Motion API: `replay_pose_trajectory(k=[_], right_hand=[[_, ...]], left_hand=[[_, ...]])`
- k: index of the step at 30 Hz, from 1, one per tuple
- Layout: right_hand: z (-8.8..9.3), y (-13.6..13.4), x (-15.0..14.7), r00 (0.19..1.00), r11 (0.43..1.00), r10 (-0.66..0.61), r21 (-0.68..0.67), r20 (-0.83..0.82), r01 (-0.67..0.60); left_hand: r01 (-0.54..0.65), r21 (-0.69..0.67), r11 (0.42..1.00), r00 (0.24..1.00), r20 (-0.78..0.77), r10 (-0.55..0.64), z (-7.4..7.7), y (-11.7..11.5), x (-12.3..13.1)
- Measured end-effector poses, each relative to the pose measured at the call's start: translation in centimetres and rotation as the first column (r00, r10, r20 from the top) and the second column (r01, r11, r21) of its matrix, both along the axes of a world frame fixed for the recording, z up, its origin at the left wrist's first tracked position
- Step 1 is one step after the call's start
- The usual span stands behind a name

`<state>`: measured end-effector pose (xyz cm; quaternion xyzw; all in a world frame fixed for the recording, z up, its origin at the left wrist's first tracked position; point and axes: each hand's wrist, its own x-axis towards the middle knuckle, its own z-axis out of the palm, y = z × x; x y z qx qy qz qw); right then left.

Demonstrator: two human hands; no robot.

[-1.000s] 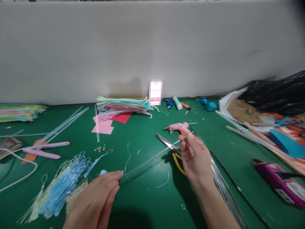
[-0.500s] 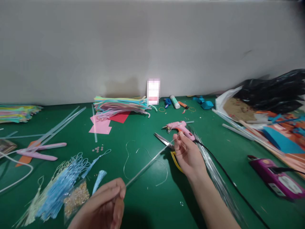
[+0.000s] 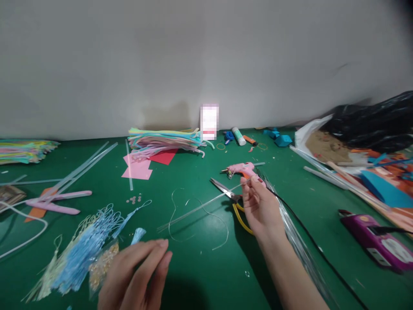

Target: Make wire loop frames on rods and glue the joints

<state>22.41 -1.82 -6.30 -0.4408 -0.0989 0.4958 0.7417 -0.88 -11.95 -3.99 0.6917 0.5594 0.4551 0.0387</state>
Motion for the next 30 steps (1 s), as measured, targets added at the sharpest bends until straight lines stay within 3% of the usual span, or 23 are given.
replay_pose_trajectory(k=[2,5,9,14,18,21,23,26,28,30], right_hand=[[0.2,-0.1,-0.2,0.999,1.0,0.029,0.011,0.035,-0.029],[0.6,-0.3,-0.6,0.997,0.999,0.054,0.001,0.048,-0.055],[0.8,-0.5,-0.8,0.998,0.999,0.05,-0.005,0.044,-0.05],[0.4,-0.7,-0.7,0.995,0.996,0.086,0.023,0.053,-0.087],[0.5,-0.8,-0.7,0.994,0.995,0.097,0.019,0.053,-0.098],[0.5,-0.9,-0.7,0.993,0.993,0.112,0.027,0.048,-0.113],[0.5,-0.9,-0.8,0.992,0.992,0.122,0.036,0.035,-0.123],[0.5,-1.0,-0.9,0.993,0.992,0.116,0.042,0.0,-0.116],[0.5,-1.0,-1.0,0.995,0.995,0.092,0.037,-0.028,-0.091],[0.5,-0.9,-1.0,0.996,0.998,0.061,0.021,-0.06,-0.06]], left_hand=[[0.014,0.107,0.994,0.979,-0.206,0.008,0.8,1.1,-0.6],[0.022,0.169,0.985,0.937,-0.347,0.039,1.6,2.7,-0.7],[0.139,0.225,0.964,0.869,-0.495,-0.01,0.9,3.6,0.2],[0.097,0.121,0.988,0.935,-0.352,-0.049,-0.5,4.0,0.2],[0.1,0.088,0.991,0.944,-0.324,-0.066,0.6,4.2,-1.2],[-0.058,-0.009,0.998,0.974,-0.219,0.055,1.7,4.1,-2.0],[-0.143,-0.212,0.967,0.988,-0.088,0.127,2.2,3.8,-2.3],[-0.138,-0.469,0.872,0.971,0.11,0.213,2.4,3.3,-2.4],[-0.188,-0.515,0.836,0.941,0.151,0.304,2.1,2.7,-2.4],[-0.313,-0.496,0.81,0.909,0.091,0.407,1.5,1.9,-2.4]])
